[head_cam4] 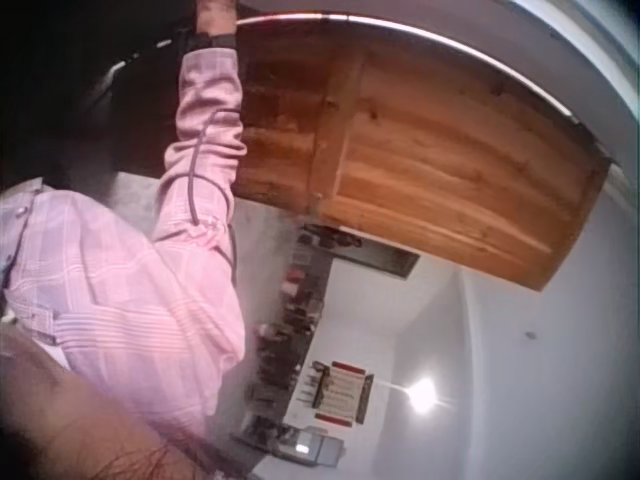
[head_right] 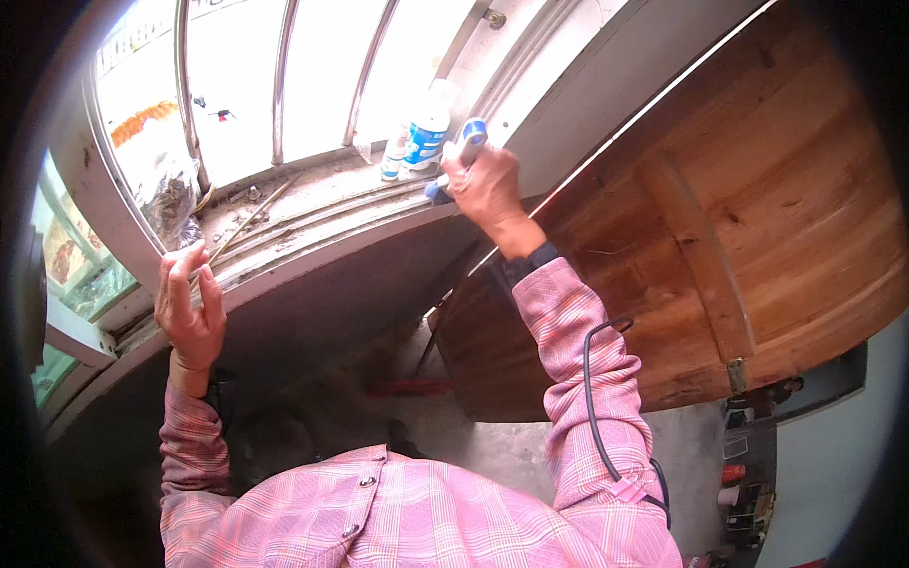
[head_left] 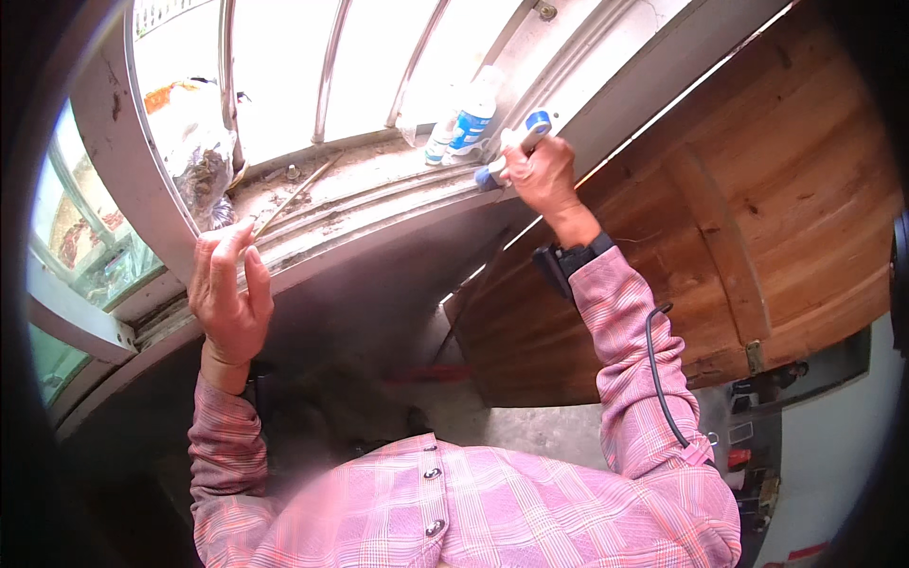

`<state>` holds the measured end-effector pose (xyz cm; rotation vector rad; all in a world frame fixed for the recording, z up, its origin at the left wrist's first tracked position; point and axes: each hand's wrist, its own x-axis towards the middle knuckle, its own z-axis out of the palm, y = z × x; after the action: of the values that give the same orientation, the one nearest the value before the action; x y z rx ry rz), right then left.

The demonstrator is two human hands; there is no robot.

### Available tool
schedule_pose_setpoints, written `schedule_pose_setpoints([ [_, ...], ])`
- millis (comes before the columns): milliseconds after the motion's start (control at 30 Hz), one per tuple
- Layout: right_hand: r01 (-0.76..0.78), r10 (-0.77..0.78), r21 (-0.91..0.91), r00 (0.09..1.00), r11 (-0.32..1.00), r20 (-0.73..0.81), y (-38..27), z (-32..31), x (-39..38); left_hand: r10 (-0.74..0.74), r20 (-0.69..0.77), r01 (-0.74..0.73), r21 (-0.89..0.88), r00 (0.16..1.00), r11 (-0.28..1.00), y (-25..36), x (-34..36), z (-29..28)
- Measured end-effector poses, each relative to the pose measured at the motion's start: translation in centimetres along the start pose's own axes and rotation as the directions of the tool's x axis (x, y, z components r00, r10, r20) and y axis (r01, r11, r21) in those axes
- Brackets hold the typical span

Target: The person cleans a window frame using a toothbrush and a thin stick. They scrub the frame and sills, then move to a different window to continue cleaning.

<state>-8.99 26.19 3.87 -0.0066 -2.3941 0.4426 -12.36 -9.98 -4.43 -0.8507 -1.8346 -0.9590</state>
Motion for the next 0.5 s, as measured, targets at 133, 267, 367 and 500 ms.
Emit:
schedule_pose_setpoints([
  [133,-0.084,0.074,0.188,0.996,0.979,0.056,-1.6,0.0,-0.5,0.006,0.024,-0.006,0.006,1.0,1.0,-0.1,0.1,-0.1],
  [267,0.136,-0.139,-0.16,0.99,0.978,-0.005,0.1,1.6,0.7,0.015,0.029,-0.015,0.008,0.999,1.0,-0.1,0.0,0.0],
  [367,0.13,-0.131,-0.094,0.991,0.987,-0.009,0.0,2.7,0.1,0.026,0.015,-0.026,0.001,1.0,1.0,-0.2,0.2,0.4],
  [500,0.054,-0.054,-0.007,0.998,0.999,0.031,-0.6,1.9,0.6,0.027,0.018,-0.028,0.035,0.999,0.999,0.1,0.2,0.5],
])
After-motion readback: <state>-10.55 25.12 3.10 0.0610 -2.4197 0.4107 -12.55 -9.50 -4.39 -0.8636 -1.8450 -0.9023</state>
